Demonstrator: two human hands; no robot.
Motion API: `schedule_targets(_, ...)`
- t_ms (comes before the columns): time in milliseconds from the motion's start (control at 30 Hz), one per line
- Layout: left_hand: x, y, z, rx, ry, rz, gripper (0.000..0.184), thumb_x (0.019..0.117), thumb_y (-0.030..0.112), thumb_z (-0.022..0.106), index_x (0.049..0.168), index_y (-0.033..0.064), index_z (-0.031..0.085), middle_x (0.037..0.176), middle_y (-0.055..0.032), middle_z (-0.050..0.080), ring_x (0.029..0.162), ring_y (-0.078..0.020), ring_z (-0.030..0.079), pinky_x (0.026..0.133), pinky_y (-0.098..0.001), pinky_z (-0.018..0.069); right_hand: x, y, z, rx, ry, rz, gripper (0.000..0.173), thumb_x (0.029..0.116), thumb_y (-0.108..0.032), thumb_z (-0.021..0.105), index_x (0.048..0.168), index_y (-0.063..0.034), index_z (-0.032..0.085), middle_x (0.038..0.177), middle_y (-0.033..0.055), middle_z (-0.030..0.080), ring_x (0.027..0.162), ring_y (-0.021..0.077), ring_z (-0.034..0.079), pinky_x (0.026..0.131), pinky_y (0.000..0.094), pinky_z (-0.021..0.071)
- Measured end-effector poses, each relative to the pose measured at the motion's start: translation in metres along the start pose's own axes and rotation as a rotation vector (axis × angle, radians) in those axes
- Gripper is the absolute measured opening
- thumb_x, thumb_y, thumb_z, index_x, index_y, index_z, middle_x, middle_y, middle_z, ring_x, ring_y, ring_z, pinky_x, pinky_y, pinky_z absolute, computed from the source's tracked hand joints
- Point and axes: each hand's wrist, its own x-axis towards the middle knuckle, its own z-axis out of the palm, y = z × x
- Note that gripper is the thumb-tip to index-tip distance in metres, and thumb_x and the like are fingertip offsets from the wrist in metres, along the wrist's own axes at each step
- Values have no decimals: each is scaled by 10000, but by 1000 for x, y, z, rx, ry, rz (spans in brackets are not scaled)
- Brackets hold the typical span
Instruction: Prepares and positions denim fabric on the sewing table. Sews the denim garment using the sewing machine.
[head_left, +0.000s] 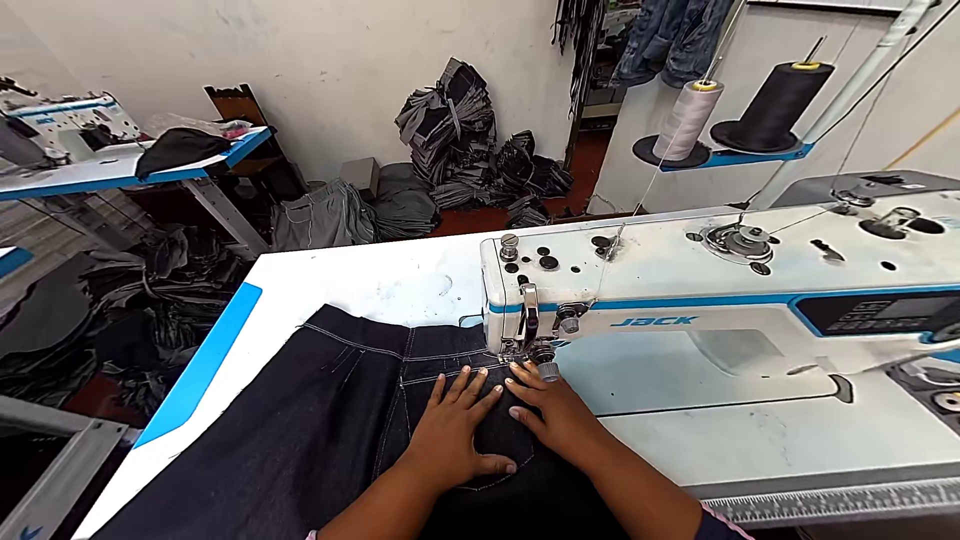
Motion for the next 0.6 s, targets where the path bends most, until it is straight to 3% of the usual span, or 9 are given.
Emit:
schedule_targets(233, -3, -4, 1, 18, -9, 22, 1043, 817, 822, 562, 1637, 239, 284, 1732, -49, 136, 1606, -272, 18, 1244, -604, -46, -5, -8, 1, -38, -27, 23, 487, 1078, -351, 464, 1489, -103, 546, 1618, 106, 420, 1555, 286, 280, 1277, 498, 124)
schedule_targets(367, 0, -7, 1, 8, 17, 34, 1036, 807, 823, 572, 1625, 237, 324, 1723, -46, 180, 1604, -282, 51, 1248, -603, -27, -35, -38, -1, -138, -171, 100, 503, 1094, -306, 444, 1536, -68, 465, 1659, 107, 346, 1570, 328, 225, 1259, 579, 121)
schedule_targets(467, 2, -11, -3, 11, 3, 36, 1024, 818, 817, 563, 1627, 241, 316, 1720, -52, 189, 1604, -285, 46, 1249, -598, -29, -66, -26, 43, -240, 237, -99, 460, 1021, -330, 516, 1363, -57, 660, 1487, 100, 584, 1412, 373, 506, 1117, 674, 365)
schedule_targets(533, 10, -14, -6, 24, -3, 21, 1014, 829, 822, 544, 1629, 244, 311, 1722, -48, 185, 1605, -271, 32, 1253, -587, -33, -65, -14, 52, -255, 345, -152, 474, 1030, -370, 470, 1341, -81, 681, 1459, 72, 613, 1386, 358, 539, 1091, 681, 391)
schedule_targets(600, 20, -18, -11, 49, -28, 0, 1002, 837, 822, 536, 1633, 262, 296, 1729, -19, 156, 1606, -247, -3, 1256, -578, -37, -59, -9, 44, -218, 303, -144, 489, 1054, -386, 432, 1366, -91, 664, 1486, 65, 590, 1417, 355, 504, 1121, 685, 357)
